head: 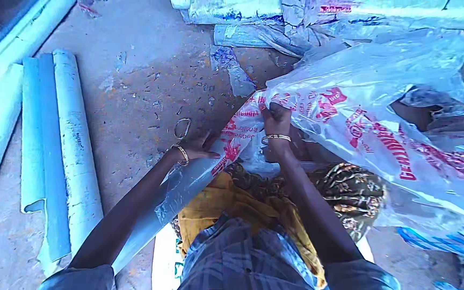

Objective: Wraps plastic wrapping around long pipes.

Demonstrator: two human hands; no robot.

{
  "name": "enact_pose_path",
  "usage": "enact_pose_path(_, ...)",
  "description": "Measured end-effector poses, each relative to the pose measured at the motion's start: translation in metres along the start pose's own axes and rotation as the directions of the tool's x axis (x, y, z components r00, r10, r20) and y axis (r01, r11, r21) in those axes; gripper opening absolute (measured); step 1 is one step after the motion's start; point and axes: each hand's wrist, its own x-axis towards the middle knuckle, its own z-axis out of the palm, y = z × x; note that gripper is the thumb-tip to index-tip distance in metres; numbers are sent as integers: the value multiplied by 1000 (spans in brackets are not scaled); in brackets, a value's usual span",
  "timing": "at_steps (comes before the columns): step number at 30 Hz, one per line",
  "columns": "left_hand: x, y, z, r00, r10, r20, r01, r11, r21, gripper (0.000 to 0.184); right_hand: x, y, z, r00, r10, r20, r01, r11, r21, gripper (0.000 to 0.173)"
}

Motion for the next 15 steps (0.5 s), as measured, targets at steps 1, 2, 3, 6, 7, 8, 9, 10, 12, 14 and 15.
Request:
enact_pose_path(1,-9,-3,3,997,-75,22,73,995,62,113,16,1,5,999,-45,-2,45,997,-69,28)
enact_pose_path(2,-13,-5,9,992,-125,-7,125,982,140,121,34,3,9,998,-58,-5,57,989,-139,28)
enact_pose_path(3,-15,-4,16,984,-169,-59,177,963,204,128,51,5,14,999,-41,-16,37,981,-188,26)
enact_pose_path(6,-14,-4,25,976,-168,-141,201,943,266,125,74,14,9,1000,11,7,-8,949,-314,28)
enact_pose_path(7,-15,-5,26,977,-152,-148,187,947,260,120,74,23,3,1000,24,4,-21,945,-327,30)
enact_pose_path(8,-17,-4,30,979,-135,-154,171,953,252,116,71,34,-4,999,44,-9,-44,943,-329,31)
enact_pose_path(9,-20,-2,36,979,-114,-168,152,959,241,112,63,47,-12,998,59,-35,-67,943,-325,34)
enact_pose_path(10,-24,0,44,978,-96,-187,138,964,228,111,50,60,-20,995,77,-64,-94,938,-333,35)
enact_pose_path(12,-33,14,64,976,-105,-188,153,952,265,110,27,77,-34,969,201,-145,-239,910,-339,34)
enact_pose_path(14,-46,38,79,980,-107,-169,165,910,380,98,7,82,-51,914,364,-179,-403,863,-303,32)
enact_pose_path(15,-49,47,81,986,-79,-146,135,896,422,86,-4,84,-61,893,416,-172,-449,844,-294,33)
